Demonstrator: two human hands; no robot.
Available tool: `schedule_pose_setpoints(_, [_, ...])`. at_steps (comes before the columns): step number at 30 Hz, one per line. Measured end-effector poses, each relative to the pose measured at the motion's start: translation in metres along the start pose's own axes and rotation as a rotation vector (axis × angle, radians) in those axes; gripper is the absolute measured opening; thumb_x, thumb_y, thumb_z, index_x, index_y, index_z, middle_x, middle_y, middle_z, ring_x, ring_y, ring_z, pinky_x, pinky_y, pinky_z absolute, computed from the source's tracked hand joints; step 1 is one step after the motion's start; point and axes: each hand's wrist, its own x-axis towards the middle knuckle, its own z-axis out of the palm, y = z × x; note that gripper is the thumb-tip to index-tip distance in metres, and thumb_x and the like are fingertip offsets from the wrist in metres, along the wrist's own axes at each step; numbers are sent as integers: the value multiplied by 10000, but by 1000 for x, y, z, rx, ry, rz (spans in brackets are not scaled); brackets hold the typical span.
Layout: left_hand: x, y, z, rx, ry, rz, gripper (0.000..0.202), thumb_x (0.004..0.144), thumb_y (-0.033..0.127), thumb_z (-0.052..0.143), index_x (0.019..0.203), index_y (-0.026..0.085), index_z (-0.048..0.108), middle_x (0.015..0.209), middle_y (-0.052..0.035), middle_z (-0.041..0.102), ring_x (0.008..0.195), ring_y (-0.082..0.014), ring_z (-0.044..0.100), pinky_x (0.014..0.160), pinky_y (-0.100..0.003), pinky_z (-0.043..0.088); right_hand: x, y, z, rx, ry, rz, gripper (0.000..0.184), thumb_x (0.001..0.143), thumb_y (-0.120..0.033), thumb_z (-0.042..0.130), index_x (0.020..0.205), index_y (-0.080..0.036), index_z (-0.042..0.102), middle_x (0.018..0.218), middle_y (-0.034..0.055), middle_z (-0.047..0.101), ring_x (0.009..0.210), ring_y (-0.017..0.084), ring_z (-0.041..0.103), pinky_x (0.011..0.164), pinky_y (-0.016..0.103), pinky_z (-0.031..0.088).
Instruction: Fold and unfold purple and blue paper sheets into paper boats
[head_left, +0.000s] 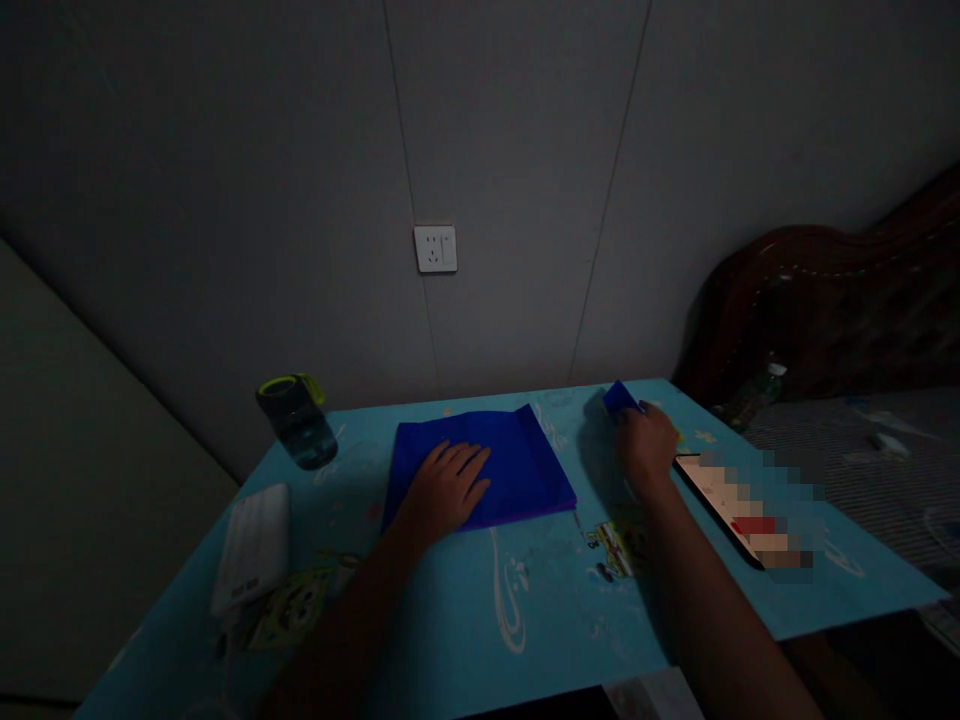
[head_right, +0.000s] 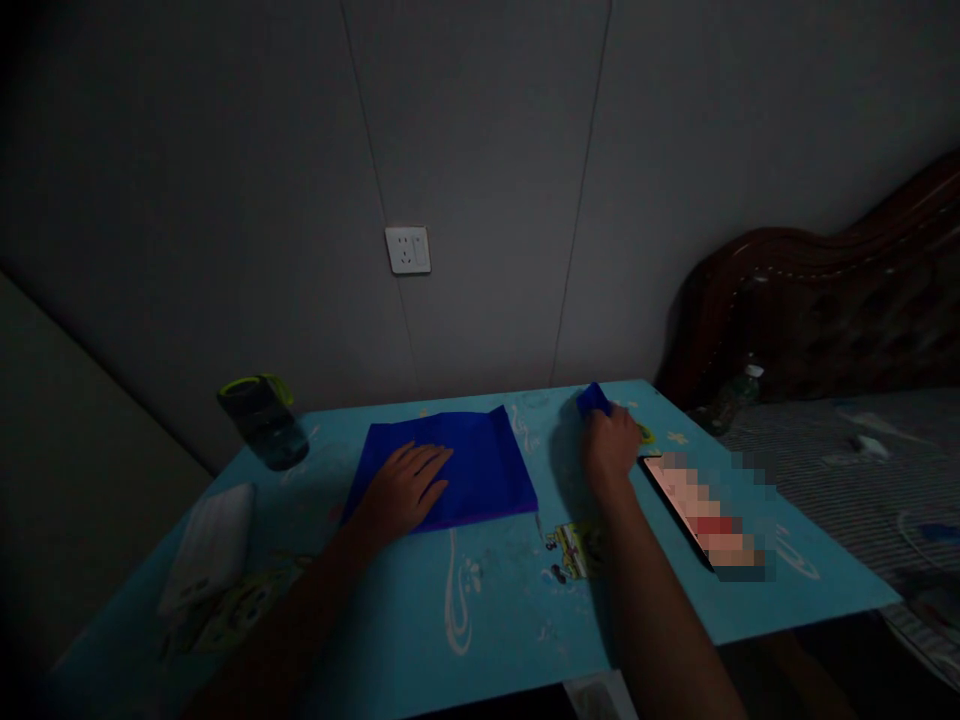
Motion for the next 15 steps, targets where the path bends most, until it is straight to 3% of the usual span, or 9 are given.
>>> schedule_pose_setpoints(2, [-2,1,2,-182,105,-85,440,975,337,425,1379,179,502,1322,-140,614,1231,-265,560,1088,-476,393,-7,-25,-9,186,148,-124,362,925,-239,428,1083,-108,727,1269,204,614,1170,324,544,1000,478,405])
schedule_pose_setpoints(4, [-2,3,9,-443,210,-214,489,979,356,405,1435,179,417,1333,-151,595,1203,-244,583,1045,-432,447,-24,-58,-17,408,212,-383,319,947,-247,452,1080,-145,723,1241,159,647,1177,268,561,1010,431,436])
schedule_pose_setpoints(6, [-2,4,16,-746,308,-355,523,979,411,389,1447,179,374,1323,-157,589,1131,-230,628,970,-400,507,-47,-92,-24,539,176,-645,277,953,-214,481,1102,-184,713,1221,125,674,1196,243,567,1009,422,457])
schedule_pose_setpoints(9, [-1,5,21,-1066,418,-566,495,936,526,428,1254,166,543,1138,-118,660,950,-212,675,821,-345,559,-80,-128,-32,648,123,-878,264,942,-180,515,1121,-209,706,1260,113,662,1218,245,563,991,437,491])
schedule_pose_setpoints(12, [-1,5,17,-1107,459,-733,412,876,543,526,1024,170,618,868,-36,654,753,-165,642,676,-272,538,-98,-142,-36,704,43,-935,252,929,-259,570,1120,-174,711,1305,147,626,1255,271,537,1009,452,494])
schedule_pose_setpoints(15, [0,3,13,-1031,455,-763,348,883,439,539,1096,170,593,814,-17,638,709,-161,622,656,-272,516,-102,-142,-36,764,1,-824,255,929,-273,558,1102,-191,726,1376,143,567,1295,293,496,1039,494,465])
